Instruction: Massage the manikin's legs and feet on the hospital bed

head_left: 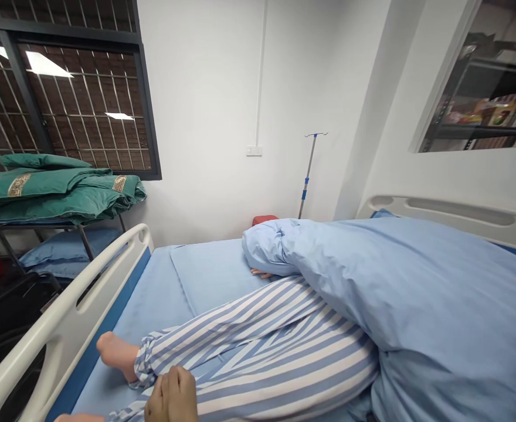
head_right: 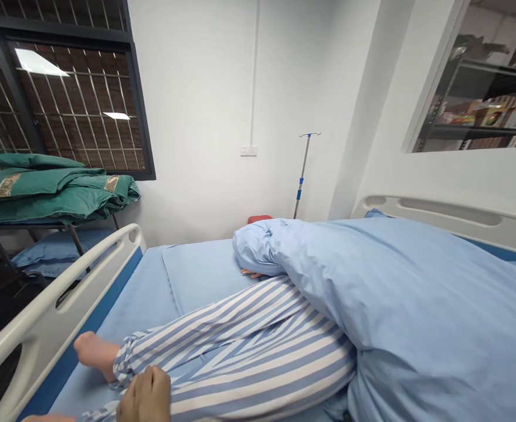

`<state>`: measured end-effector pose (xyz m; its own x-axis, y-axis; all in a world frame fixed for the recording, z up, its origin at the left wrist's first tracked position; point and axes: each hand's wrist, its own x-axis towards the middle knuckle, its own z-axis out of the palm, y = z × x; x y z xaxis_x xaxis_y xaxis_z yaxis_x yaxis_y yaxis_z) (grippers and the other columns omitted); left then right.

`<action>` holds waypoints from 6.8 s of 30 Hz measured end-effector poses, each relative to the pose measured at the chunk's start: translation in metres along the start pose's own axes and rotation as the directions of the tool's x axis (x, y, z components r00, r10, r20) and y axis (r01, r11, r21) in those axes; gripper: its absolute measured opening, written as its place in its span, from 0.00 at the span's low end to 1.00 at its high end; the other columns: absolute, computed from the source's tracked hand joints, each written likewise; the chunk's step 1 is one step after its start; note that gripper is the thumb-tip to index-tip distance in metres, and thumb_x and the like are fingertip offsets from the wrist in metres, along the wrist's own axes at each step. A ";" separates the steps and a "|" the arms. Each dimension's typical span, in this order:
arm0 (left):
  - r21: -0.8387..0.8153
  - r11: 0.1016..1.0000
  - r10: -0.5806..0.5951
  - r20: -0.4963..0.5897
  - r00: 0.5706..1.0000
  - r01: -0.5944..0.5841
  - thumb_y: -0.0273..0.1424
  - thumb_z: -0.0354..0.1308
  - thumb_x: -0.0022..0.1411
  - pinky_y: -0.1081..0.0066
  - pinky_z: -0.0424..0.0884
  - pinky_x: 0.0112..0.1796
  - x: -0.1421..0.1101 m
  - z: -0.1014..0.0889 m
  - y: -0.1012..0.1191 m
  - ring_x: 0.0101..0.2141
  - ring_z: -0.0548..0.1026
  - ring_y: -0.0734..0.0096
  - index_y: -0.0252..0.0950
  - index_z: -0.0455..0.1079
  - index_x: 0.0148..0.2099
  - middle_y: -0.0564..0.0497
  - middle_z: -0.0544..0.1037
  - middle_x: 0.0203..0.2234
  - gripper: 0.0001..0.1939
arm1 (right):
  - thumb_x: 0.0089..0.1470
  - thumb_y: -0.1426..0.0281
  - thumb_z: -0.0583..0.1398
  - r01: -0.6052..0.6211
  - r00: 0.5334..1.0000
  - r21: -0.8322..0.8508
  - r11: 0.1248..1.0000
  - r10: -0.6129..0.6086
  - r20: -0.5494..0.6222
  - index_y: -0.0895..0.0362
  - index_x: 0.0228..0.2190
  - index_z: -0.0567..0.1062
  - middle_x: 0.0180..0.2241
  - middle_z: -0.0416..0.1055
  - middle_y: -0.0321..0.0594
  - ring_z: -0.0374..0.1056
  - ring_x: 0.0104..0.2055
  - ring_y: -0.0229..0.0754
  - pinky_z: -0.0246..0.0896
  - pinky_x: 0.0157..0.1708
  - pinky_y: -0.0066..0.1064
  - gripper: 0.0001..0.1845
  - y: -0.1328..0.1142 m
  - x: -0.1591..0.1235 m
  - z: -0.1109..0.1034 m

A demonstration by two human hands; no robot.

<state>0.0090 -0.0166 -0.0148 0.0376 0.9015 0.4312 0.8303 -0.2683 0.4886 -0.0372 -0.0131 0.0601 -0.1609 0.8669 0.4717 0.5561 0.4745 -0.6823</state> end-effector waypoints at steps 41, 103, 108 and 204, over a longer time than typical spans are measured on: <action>-0.084 0.985 -0.145 0.045 0.988 0.149 0.24 0.48 0.46 0.67 0.68 0.39 -0.008 0.020 0.031 0.38 0.73 0.62 0.39 0.72 0.32 0.47 0.78 0.33 0.14 | 0.56 0.65 0.45 -0.426 0.780 0.398 0.813 0.552 -0.293 0.55 0.15 0.59 0.15 0.61 0.34 0.56 0.20 0.36 0.48 0.21 0.27 0.20 0.106 -0.063 -0.100; -0.277 0.909 -0.274 0.168 0.947 0.312 0.40 0.40 0.59 0.68 0.66 0.38 -0.014 0.025 0.084 0.37 0.73 0.64 0.36 0.69 0.34 0.45 0.77 0.34 0.19 | 0.60 0.65 0.44 -0.424 0.867 -0.008 0.906 0.403 -0.293 0.57 0.21 0.68 0.18 0.65 0.35 0.58 0.22 0.35 0.42 0.24 0.27 0.22 0.113 -0.095 -0.158; -0.309 0.878 -0.310 0.211 0.927 0.364 0.41 0.42 0.57 0.69 0.65 0.34 -0.007 0.016 0.093 0.32 0.72 0.65 0.37 0.69 0.29 0.47 0.77 0.27 0.19 | 0.59 0.65 0.45 -0.408 0.868 0.064 0.911 0.409 -0.281 0.57 0.20 0.66 0.17 0.62 0.34 0.56 0.20 0.34 0.41 0.23 0.27 0.21 0.114 -0.094 -0.161; -0.354 0.923 -0.047 0.283 0.958 0.150 0.38 0.43 0.55 0.66 0.66 0.36 -0.006 0.050 0.151 0.35 0.73 0.62 0.38 0.69 0.32 0.46 0.78 0.32 0.15 | 0.58 0.63 0.46 -0.433 0.761 0.198 0.880 0.474 -0.443 0.55 0.18 0.66 0.17 0.65 0.35 0.60 0.21 0.37 0.44 0.23 0.27 0.21 0.151 -0.118 -0.216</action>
<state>0.1617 -0.0458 0.0187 0.1543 0.9723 0.1757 0.5756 -0.2330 0.7838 0.2415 -0.0765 0.0221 0.5020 0.8173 0.2829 0.3976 0.0724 -0.9147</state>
